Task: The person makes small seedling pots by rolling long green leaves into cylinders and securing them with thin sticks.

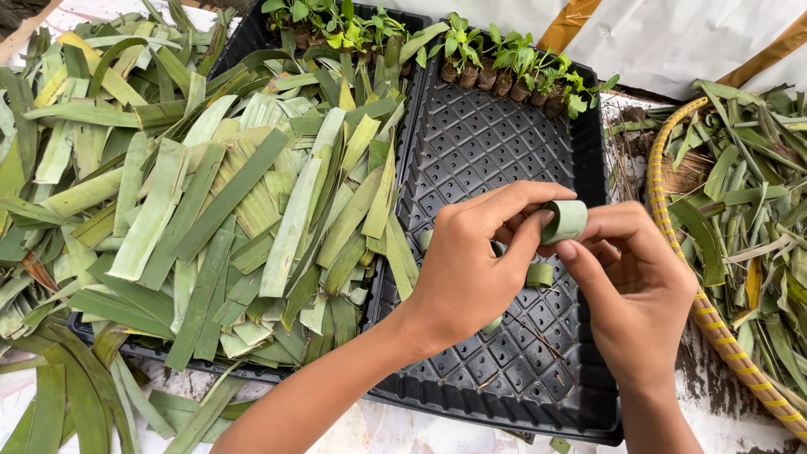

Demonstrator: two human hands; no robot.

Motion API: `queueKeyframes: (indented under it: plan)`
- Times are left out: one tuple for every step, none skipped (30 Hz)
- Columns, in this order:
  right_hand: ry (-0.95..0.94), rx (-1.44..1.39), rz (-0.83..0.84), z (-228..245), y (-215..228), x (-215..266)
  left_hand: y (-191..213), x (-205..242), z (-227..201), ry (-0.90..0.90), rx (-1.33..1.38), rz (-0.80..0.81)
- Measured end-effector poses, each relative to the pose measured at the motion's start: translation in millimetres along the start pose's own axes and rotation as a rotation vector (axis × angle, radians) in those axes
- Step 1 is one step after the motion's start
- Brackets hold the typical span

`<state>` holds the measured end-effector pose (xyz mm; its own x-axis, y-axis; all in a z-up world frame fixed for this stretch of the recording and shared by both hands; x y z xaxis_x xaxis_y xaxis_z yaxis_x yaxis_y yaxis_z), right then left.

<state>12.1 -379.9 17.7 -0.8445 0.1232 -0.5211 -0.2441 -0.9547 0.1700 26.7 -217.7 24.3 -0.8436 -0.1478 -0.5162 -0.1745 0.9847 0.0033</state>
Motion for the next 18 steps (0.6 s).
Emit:
queueKeyframes:
  plan:
    - [0.001, 0.000, -0.001, -2.4, 0.4, 0.2, 0.7, 0.2, -3.4, -0.002, 0.000, 0.000]
    - [0.015, -0.022, -0.017, -4.7, 1.0, 0.4, 1.5, 0.4, -7.0, -0.040, -0.024, -0.010]
    - [0.028, -0.044, -0.033, -7.0, 1.5, 0.6, 2.4, 0.6, -10.6, -0.079, -0.049, -0.019]
    - [0.030, -0.044, -0.034, -8.6, 2.7, -0.1, 2.9, 0.7, -11.6, -0.081, -0.049, -0.019]
    - [0.046, -0.019, -0.053, -10.2, 4.5, -0.1, 3.6, 1.3, -12.3, -0.055, -0.078, -0.047]
    - [0.063, 0.006, -0.072, -11.9, 6.3, -0.1, 4.2, 2.0, -12.8, -0.029, -0.106, -0.074]
    - [0.061, 0.009, -0.075, -11.8, 7.4, -0.2, 4.8, 0.9, -12.3, -0.028, -0.104, -0.071]
    - [0.064, 0.011, -0.079, -11.7, 8.5, -0.3, 5.2, -0.2, -12.2, -0.077, -0.068, -0.043]
    - [0.066, 0.011, -0.080, -11.6, 8.9, -1.0, 6.1, -1.4, -12.3, -0.125, -0.034, -0.017]
    - [0.065, 0.011, -0.080, -11.9, 9.5, -1.1, 4.9, -0.8, -10.2, -0.124, -0.035, -0.016]
    - [0.076, 0.019, -0.081, -12.2, 9.8, -1.5, 3.5, -0.4, -7.7, -0.096, 0.010, 0.027]
    - [0.087, 0.026, -0.081, -12.4, 10.2, -1.8, 2.0, 0.1, -5.3, -0.068, 0.056, 0.071]
    - [0.086, 0.027, -0.082, -11.3, 9.9, -2.2, 2.1, -1.2, -2.5, -0.068, 0.056, 0.072]
    - [0.090, 0.032, -0.074, -10.1, 9.7, -2.6, 2.1, -2.6, 0.5, -0.024, 0.109, 0.081]
    - [0.094, 0.038, -0.066, -8.9, 9.5, -3.0, 2.1, -4.0, 3.4, 0.021, 0.162, 0.090]
    - [0.094, 0.038, -0.068, -8.3, 9.2, -3.5, 1.7, -4.4, 5.1, 0.020, 0.163, 0.092]
    - [0.070, 0.028, -0.057, -7.9, 8.7, -3.9, 1.7, -4.9, 6.6, 0.004, 0.176, 0.080]
    - [0.046, 0.017, -0.046, -7.5, 8.2, -4.3, 1.7, -5.4, 8.2, -0.012, 0.188, 0.069]
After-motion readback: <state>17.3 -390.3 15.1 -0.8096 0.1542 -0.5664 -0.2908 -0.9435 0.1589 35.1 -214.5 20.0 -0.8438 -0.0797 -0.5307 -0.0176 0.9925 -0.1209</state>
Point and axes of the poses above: each hand's wrist, its own x-axis away from the middle knuckle, its own y-axis out of the back of the hand, z = x × y, the point moved 1 cm from there along -x, towards the middle knuckle, and after that the axes turned 12 degrees about -z, right-handed, at the moved point
